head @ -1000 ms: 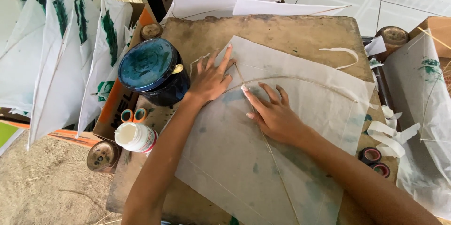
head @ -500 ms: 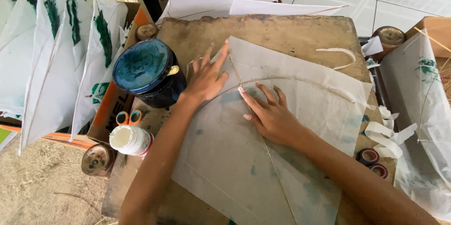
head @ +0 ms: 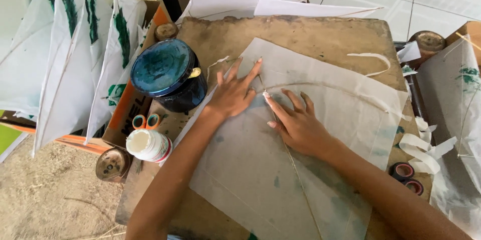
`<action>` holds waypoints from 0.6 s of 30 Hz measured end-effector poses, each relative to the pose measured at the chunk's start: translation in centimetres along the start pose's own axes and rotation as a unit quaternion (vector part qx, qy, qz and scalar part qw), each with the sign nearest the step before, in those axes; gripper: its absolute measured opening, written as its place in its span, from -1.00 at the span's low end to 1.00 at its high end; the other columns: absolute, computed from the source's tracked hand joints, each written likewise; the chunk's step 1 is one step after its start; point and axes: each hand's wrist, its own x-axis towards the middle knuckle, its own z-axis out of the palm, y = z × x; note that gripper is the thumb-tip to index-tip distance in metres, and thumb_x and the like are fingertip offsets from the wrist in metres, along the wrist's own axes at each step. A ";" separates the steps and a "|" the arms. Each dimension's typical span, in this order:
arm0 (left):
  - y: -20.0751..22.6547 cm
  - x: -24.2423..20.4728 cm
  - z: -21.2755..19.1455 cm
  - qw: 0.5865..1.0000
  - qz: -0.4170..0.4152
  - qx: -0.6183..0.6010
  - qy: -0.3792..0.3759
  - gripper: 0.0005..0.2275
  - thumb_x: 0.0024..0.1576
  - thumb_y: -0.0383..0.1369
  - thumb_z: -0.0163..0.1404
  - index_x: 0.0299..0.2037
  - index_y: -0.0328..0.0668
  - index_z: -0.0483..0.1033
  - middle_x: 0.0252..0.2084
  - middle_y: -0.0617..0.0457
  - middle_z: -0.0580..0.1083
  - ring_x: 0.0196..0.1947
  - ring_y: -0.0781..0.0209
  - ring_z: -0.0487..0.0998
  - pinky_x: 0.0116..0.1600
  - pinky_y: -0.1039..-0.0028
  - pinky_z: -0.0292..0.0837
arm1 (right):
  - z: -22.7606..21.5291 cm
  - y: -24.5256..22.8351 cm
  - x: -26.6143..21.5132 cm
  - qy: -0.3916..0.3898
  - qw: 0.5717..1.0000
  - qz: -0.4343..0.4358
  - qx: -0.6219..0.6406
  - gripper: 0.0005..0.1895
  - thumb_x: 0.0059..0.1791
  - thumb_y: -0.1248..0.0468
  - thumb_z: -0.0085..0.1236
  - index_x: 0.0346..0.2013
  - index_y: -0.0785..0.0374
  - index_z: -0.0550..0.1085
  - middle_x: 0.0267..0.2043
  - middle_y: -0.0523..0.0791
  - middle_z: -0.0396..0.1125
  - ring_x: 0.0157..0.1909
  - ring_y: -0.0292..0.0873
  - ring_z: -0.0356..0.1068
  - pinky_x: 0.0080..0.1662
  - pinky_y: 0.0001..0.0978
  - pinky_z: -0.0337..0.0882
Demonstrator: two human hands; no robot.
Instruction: A person is using scissors to trim excess paper from around a kite frame that has been glued to a sheet.
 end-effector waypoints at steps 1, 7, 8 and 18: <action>0.1 0.2 -0.3 1.000 -0.002 -0.002 -0.002 -0.32 0.22 -0.21 -0.36 0.57 0.25 -0.37 0.42 0.13 0.32 0.58 -0.08 -0.23 0.37 -0.22 -0.25 | 0.1 0.1 0.0 -0.003 1.000 0.000 0.002 -0.40 0.13 0.03 -0.15 0.47 0.08 0.18 0.24 0.02 0.35 0.49 0.17 0.01 0.32 0.34 -0.10; 0.1 2.1 -0.9 0.997 -0.061 -0.052 -0.012 -0.36 0.27 -0.12 -0.37 0.56 0.25 -0.37 0.44 0.11 0.30 0.59 -0.05 -0.24 0.42 -0.28 -0.34 | 0.5 0.5 -0.2 -0.007 1.000 -0.002 -0.001 -0.41 0.14 0.05 -0.19 0.47 0.08 0.15 0.23 0.02 0.34 0.50 0.19 -0.02 0.32 0.34 -0.11; 0.7 1.7 -1.7 0.989 -0.093 -0.118 0.003 -0.35 0.29 -0.16 -0.34 0.56 0.24 -0.39 0.48 -0.10 0.19 0.59 -0.13 -0.22 0.44 -0.29 -0.33 | 0.5 0.5 -0.2 -0.008 1.000 -0.003 -0.002 -0.41 0.14 0.05 -0.19 0.48 0.08 0.15 0.22 0.02 0.35 0.50 0.19 -0.02 0.32 0.34 -0.11; 4.1 -4.2 -5.3 0.970 -0.063 -0.226 0.066 -0.48 0.39 -0.20 -0.34 0.56 0.30 -0.20 0.56 -0.22 -0.02 0.56 -0.26 -0.23 0.42 -0.37 -0.36 | -0.3 -0.1 -0.1 0.029 0.999 -0.033 0.017 -0.41 0.16 0.08 -0.17 0.48 0.14 0.13 0.24 0.06 0.33 0.51 0.20 -0.03 0.31 0.34 -0.02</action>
